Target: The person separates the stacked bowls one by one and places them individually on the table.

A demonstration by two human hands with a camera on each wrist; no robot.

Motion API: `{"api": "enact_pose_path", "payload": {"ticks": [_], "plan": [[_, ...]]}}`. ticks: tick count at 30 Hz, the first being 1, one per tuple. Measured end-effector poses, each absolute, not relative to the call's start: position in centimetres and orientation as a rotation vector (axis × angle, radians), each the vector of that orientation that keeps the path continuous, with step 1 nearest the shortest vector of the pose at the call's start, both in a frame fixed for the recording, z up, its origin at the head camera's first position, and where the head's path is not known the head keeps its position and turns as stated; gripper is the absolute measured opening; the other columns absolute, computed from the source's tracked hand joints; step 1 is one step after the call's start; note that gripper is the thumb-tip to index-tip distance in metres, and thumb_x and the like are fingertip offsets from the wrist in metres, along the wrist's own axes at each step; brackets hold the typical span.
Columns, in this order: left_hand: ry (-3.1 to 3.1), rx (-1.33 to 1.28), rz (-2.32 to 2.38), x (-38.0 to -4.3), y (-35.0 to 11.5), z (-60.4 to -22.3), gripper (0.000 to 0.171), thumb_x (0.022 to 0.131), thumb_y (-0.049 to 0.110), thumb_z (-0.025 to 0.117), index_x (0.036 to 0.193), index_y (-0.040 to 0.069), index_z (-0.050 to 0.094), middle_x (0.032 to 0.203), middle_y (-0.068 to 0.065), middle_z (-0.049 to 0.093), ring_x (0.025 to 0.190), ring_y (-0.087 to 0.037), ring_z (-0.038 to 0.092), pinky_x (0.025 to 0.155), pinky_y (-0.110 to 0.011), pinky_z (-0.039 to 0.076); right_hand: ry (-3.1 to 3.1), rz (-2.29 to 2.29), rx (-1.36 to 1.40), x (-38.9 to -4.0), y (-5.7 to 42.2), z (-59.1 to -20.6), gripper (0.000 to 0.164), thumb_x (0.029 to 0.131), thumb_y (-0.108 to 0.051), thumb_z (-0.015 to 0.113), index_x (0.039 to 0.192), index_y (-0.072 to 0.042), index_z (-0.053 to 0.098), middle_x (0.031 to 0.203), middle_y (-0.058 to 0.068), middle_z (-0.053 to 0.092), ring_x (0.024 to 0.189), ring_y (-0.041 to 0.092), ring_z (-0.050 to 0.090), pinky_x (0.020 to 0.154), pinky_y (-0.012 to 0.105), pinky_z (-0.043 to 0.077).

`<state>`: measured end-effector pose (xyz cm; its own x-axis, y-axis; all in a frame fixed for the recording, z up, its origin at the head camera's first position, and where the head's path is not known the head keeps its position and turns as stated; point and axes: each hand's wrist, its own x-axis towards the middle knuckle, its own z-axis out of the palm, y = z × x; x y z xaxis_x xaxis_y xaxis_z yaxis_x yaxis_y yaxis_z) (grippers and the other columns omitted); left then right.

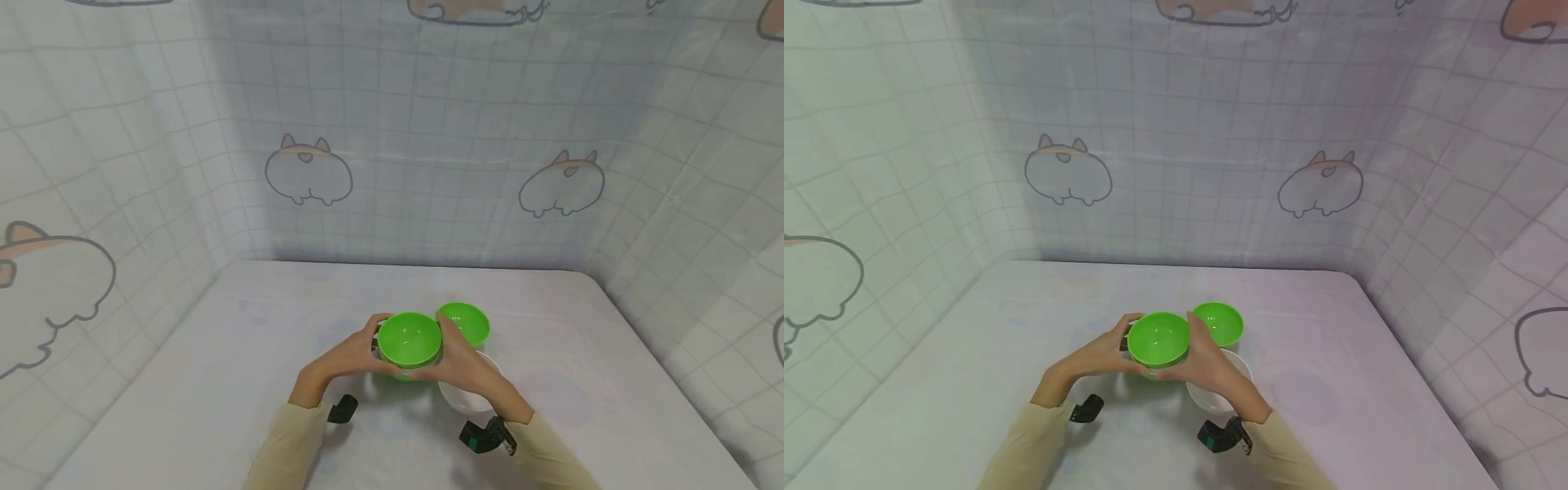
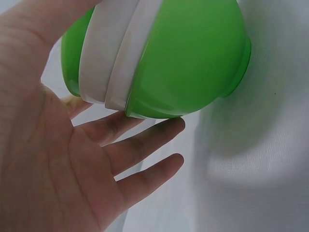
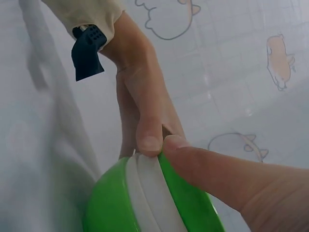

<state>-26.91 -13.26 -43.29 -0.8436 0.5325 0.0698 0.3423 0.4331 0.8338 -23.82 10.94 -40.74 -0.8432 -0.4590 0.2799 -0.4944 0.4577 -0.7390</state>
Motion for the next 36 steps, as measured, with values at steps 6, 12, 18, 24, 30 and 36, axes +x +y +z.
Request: {"api": "enact_pose_path", "payload": {"ticks": [6,12,18,24,30,36], "plan": [[2.465,0.79,1.374,-27.2,-13.0,-43.3,0.099,0.073,0.035,0.085,0.148,0.021,0.022,0.13,-0.005,0.051,0.117,-0.019,0.052,0.096,-0.042,0.042,-2.542,1.457,1.0,-25.2,10.2,-41.3,0.098,0.067,-0.023,0.09,0.14,0.008,0.033,0.128,0.022,0.052,0.114,0.036,0.053,0.092,0.056,0.043],[2.495,0.769,1.339,-27.5,-12.9,-43.1,0.1,0.073,0.037,0.085,0.148,0.021,0.022,0.129,-0.006,0.051,0.117,-0.02,0.051,0.095,-0.043,0.043,-2.58,1.483,0.915,-25.6,10.1,-41.3,0.098,0.066,-0.026,0.091,0.14,0.004,0.035,0.129,0.018,0.051,0.114,0.033,0.053,0.092,0.054,0.043],[2.494,0.745,1.348,-27.6,-12.9,-43.1,0.101,0.072,0.038,0.085,0.148,0.021,0.022,0.13,-0.006,0.051,0.118,-0.02,0.051,0.095,-0.044,0.043,-2.571,1.507,0.869,-25.7,10.0,-41.4,0.092,0.064,-0.026,0.092,0.135,0.004,0.041,0.124,0.017,0.053,0.11,0.031,0.055,0.089,0.051,0.046],[2.511,0.749,1.349,-27.9,-13.0,-43.3,0.101,0.071,0.039,0.086,0.148,0.022,0.023,0.132,-0.004,0.05,0.119,-0.018,0.051,0.096,-0.044,0.042,-2.603,1.532,0.779,-25.7,9.9,-41.2,0.095,0.063,-0.024,0.093,0.136,0.005,0.039,0.124,0.016,0.054,0.11,0.03,0.055,0.089,0.049,0.047],[2.509,0.742,1.357,-28.1,-12.8,-43.2,0.102,0.07,0.039,0.087,0.147,0.02,0.023,0.132,-0.004,0.051,0.119,-0.018,0.05,0.096,-0.044,0.042,-2.603,1.544,0.801,-25.9,10.1,-41.3,0.094,0.065,-0.023,0.091,0.136,0.007,0.038,0.125,0.019,0.053,0.111,0.033,0.055,0.09,0.051,0.046],[2.504,0.752,1.348,-28.2,-12.6,-43.3,0.103,0.071,0.038,0.086,0.149,0.018,0.021,0.129,-0.007,0.052,0.116,-0.02,0.053,0.095,-0.042,0.044,-2.609,1.547,0.823,-26.3,10.4,-41.4,0.094,0.066,-0.024,0.091,0.137,0.004,0.038,0.126,0.017,0.052,0.112,0.031,0.054,0.091,0.05,0.046]]}}
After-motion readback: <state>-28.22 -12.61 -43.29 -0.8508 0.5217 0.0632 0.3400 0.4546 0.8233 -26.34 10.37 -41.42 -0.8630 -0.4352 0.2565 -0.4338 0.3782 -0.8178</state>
